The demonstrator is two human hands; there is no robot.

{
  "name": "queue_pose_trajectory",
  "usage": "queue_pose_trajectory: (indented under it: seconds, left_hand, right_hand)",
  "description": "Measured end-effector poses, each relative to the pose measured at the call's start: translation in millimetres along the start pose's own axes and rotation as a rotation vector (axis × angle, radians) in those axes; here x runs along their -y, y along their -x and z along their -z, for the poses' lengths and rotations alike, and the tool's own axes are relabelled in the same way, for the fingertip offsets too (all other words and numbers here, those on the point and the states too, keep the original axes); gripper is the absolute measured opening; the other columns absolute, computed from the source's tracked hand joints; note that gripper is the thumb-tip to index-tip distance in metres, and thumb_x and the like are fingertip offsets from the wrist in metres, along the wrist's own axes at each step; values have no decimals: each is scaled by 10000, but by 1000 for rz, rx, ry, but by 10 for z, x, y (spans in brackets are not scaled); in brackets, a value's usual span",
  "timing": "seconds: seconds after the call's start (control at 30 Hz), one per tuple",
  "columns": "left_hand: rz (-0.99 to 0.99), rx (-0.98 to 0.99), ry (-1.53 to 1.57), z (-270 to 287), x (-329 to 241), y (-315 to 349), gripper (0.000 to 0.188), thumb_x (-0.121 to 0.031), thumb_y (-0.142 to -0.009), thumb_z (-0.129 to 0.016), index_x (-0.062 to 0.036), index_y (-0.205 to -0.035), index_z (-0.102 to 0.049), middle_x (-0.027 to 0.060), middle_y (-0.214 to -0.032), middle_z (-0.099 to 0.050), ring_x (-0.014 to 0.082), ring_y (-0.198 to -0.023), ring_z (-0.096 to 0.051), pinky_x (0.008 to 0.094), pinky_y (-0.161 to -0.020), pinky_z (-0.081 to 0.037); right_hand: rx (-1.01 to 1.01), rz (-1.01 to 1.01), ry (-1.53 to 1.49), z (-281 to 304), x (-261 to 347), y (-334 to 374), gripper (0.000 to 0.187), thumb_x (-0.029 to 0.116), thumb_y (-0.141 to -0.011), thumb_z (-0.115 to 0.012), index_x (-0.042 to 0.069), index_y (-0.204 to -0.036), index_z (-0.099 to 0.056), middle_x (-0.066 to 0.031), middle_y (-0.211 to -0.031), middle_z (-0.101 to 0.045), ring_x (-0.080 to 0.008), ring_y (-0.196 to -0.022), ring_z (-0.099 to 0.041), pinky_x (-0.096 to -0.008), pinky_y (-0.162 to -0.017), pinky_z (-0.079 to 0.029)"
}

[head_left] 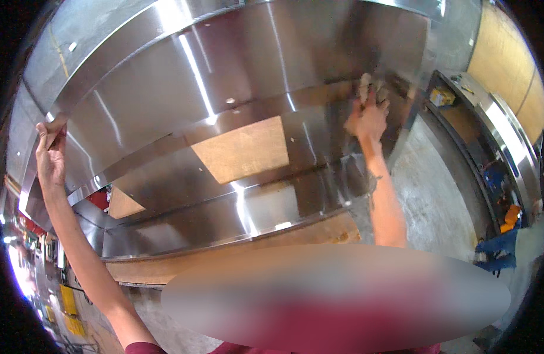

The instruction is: The person wipes the interior of a stainless steel range hood with a cloth, then places small fasteners into pre-drilled holes along the edges. The hood remains on a wooden support throughout the clip.

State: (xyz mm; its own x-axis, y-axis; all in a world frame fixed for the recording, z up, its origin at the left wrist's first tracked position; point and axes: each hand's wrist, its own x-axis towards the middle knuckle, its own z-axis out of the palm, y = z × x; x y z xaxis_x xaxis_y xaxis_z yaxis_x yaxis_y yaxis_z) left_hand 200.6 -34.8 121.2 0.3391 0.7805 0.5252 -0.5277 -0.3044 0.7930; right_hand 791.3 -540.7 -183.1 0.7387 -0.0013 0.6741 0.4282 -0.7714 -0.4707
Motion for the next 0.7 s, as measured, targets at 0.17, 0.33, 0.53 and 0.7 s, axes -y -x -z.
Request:
queue_pose_trajectory:
  seconds: [0.17, 0.33, 0.53, 0.7]
  left_hand:
    - [3, -41, -7, -151, -78, 297, 370, -346, -1075, -701, 13, -1165, -710, 170, -1198, -726, 233, -1176, -689, 389, -1166, -553]
    - [23, -45, 48, -262, -114, 460, 318, -317, -1081, -698, -24, -1204, -687, 133, -1214, -716, 237, -1147, -692, 414, -1118, -578]
    - [-29, -30, 45, -518, -100, 579, 309, -325, -1072, -713, -27, -1154, -709, 117, -1144, -721, 227, -1108, -698, 403, -1124, -575]
    - [-79, -39, 57, -694, -50, 676, 349, -361, -1057, -734, -19, -1127, -732, 91, -1128, -706, 196, -1098, -678, 373, -1109, -588]
  right_hand:
    - [39, 56, 187, -442, 167, -489, 664, 395, -1046, -657, -28, -1529, -488, -395, -1485, -510, -560, -1336, -554, -597, -1063, -546]
    - [111, 73, 159, -954, 862, 99, 666, 469, -1046, -641, -79, -1421, -580, -428, -1409, -559, -507, -1332, -589, -526, -1058, -561]
    - [78, 37, -32, -942, 3511, 1776, 616, 257, -1103, -522, -155, -1550, -428, -463, -1552, -418, -620, -1375, -498, -589, -1256, -319]
    - [422, -162, -1056, -554, 3782, 2137, 513, 148, -1021, -614, -142, -1432, -515, -402, -1386, -527, -536, -1252, -583, -531, -1055, -500]
